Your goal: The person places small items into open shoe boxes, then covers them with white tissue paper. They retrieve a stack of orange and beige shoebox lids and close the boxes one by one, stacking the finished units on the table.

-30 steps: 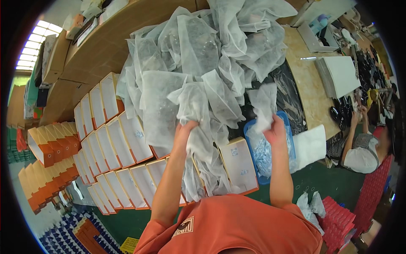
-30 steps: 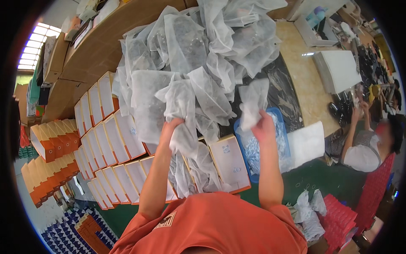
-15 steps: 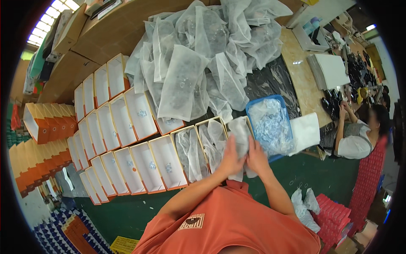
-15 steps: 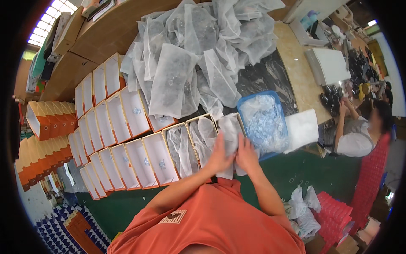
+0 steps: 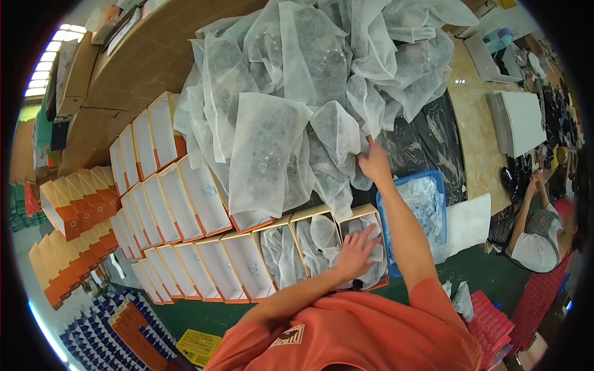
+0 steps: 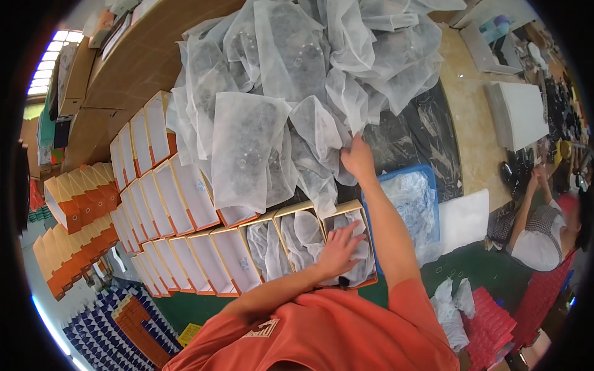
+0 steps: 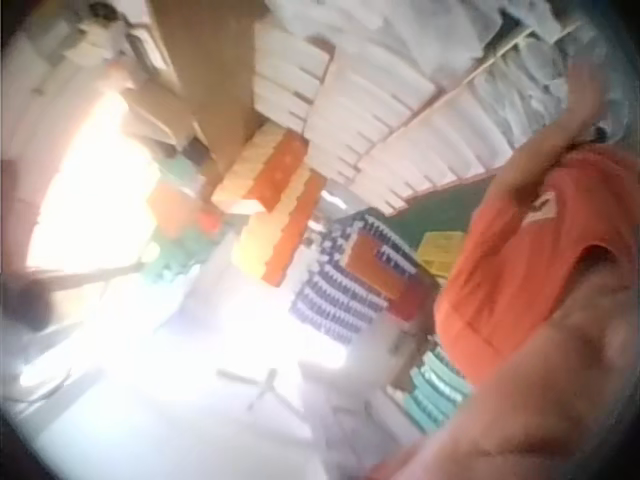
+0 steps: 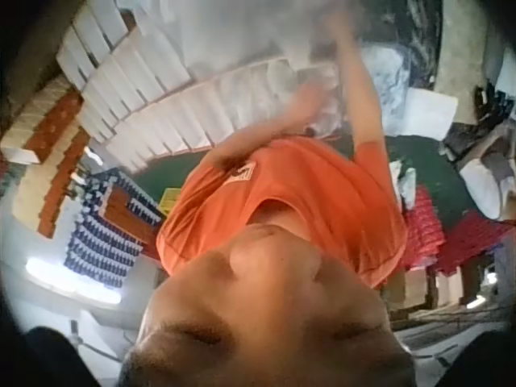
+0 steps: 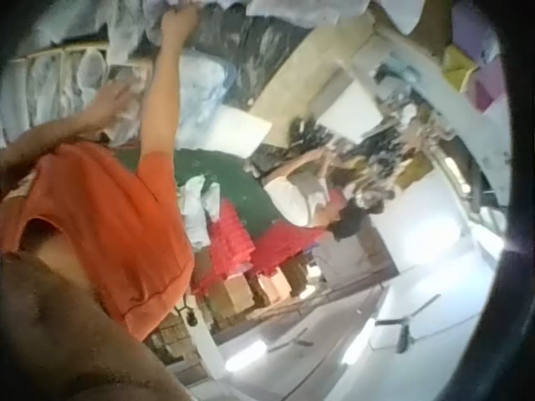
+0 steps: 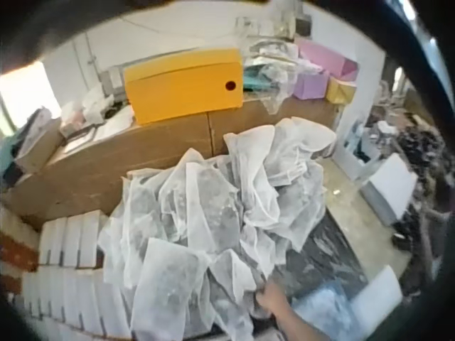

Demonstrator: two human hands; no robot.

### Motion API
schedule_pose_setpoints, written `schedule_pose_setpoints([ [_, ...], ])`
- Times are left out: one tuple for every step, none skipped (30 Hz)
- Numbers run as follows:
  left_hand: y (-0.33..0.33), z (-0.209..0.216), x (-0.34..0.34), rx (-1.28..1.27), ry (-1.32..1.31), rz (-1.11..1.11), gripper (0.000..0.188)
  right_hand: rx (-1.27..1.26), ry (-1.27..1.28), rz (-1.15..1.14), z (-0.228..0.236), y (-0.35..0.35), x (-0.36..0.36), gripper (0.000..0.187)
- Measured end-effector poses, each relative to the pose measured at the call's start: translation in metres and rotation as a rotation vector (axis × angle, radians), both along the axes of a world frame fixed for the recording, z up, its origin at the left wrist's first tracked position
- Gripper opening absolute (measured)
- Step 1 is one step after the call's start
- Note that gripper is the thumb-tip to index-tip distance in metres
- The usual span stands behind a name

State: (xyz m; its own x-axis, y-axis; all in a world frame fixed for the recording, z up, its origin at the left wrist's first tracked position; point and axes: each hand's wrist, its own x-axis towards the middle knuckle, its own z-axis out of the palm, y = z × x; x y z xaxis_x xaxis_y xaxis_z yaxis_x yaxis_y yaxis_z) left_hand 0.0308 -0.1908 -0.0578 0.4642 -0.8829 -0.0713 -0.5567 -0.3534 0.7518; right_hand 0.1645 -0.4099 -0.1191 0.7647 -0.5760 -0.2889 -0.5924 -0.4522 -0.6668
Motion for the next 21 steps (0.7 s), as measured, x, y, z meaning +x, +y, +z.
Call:
schedule_pose_setpoints([
  [0.013, -0.002, 0.013, -0.200, 0.240, 0.054, 0.056, 0.018, -0.038, 0.003, 0.003, 0.004, -0.009, 0.047],
  [0.027, 0.023, 0.045, -0.145, 0.050, 0.130, 0.059, 0.035, -0.081, -0.010, 0.008, 0.006, -0.016, 0.044],
  [0.040, 0.049, 0.088, -0.095, -0.148, 0.193, 0.061, 0.002, -0.117, -0.083, 0.016, 0.012, -0.026, 0.040],
  [0.051, 0.048, 0.130, -0.062, -0.419, 0.414, 0.063, 0.133, -0.175, -0.191, 0.018, 0.014, -0.034, 0.039],
  [0.050, 0.043, 0.175, 0.027, -0.609, 0.677, 0.066, 0.265, -0.231, -0.286, 0.016, 0.017, -0.043, 0.039],
  [0.047, 0.049, 0.217, 0.059, -0.687, 0.859, 0.071, 0.407, -0.290, -0.364, 0.019, 0.024, -0.050, 0.038],
  [0.058, 0.039, 0.247, 0.219, -0.451, 0.861, 0.068, 0.550, -0.275, -0.434, 0.037, 0.045, -0.045, 0.042],
  [0.063, 0.029, 0.267, 0.362, -0.210, 0.840, 0.066, 0.710, -0.287, -0.402, 0.048, 0.063, -0.048, 0.044],
  [0.059, 0.029, 0.276, 0.343, -0.170, 0.807, 0.062, 0.862, -0.296, -0.382, 0.057, 0.079, -0.057, 0.046],
  [0.059, 0.031, 0.282, 0.324, -0.131, 0.776, 0.058, 1.017, -0.301, -0.353, 0.064, 0.091, -0.059, 0.049],
  [0.059, 0.032, 0.276, 0.307, -0.074, 0.736, 0.054, 0.982, -0.297, -0.233, 0.076, 0.097, -0.064, 0.051],
  [0.060, 0.038, 0.273, 0.243, 0.003, 0.761, 0.049, 0.940, -0.303, -0.124, 0.091, 0.099, -0.064, 0.053],
  [0.073, 0.048, 0.269, 0.181, 0.080, 0.792, 0.045, 0.898, -0.303, -0.009, 0.101, 0.098, -0.065, 0.055],
  [0.087, 0.058, 0.262, 0.116, 0.152, 0.817, 0.040, 0.884, -0.368, -0.016, 0.102, 0.092, -0.064, 0.055],
  [0.102, 0.065, 0.249, -0.046, 0.338, 0.917, 0.037, 0.871, -0.435, -0.021, 0.096, 0.078, -0.055, 0.055],
  [0.125, 0.070, 0.229, -0.206, 0.526, 1.021, 0.034, 0.868, -0.493, -0.014, 0.085, 0.062, -0.044, 0.055],
  [0.146, 0.076, 0.212, -0.297, 0.678, 1.066, 0.036, 0.688, -0.432, -0.156, 0.061, 0.031, -0.028, 0.056],
  [0.170, 0.083, 0.194, -0.383, 0.831, 1.106, 0.039, 0.513, -0.370, -0.300, 0.036, -0.001, -0.011, 0.058],
  [0.195, 0.087, 0.172, -0.451, 0.911, 1.152, 0.043, 0.208, -0.258, -0.329, 0.021, -0.019, 0.004, 0.059],
  [0.217, 0.092, 0.150, -0.514, 0.990, 1.201, 0.047, -0.089, -0.138, -0.356, 0.009, -0.030, 0.015, 0.059],
  [0.232, 0.102, 0.127, -0.519, 1.030, 1.211, 0.051, 0.175, -0.119, -0.333, -0.002, -0.033, 0.020, 0.061],
])
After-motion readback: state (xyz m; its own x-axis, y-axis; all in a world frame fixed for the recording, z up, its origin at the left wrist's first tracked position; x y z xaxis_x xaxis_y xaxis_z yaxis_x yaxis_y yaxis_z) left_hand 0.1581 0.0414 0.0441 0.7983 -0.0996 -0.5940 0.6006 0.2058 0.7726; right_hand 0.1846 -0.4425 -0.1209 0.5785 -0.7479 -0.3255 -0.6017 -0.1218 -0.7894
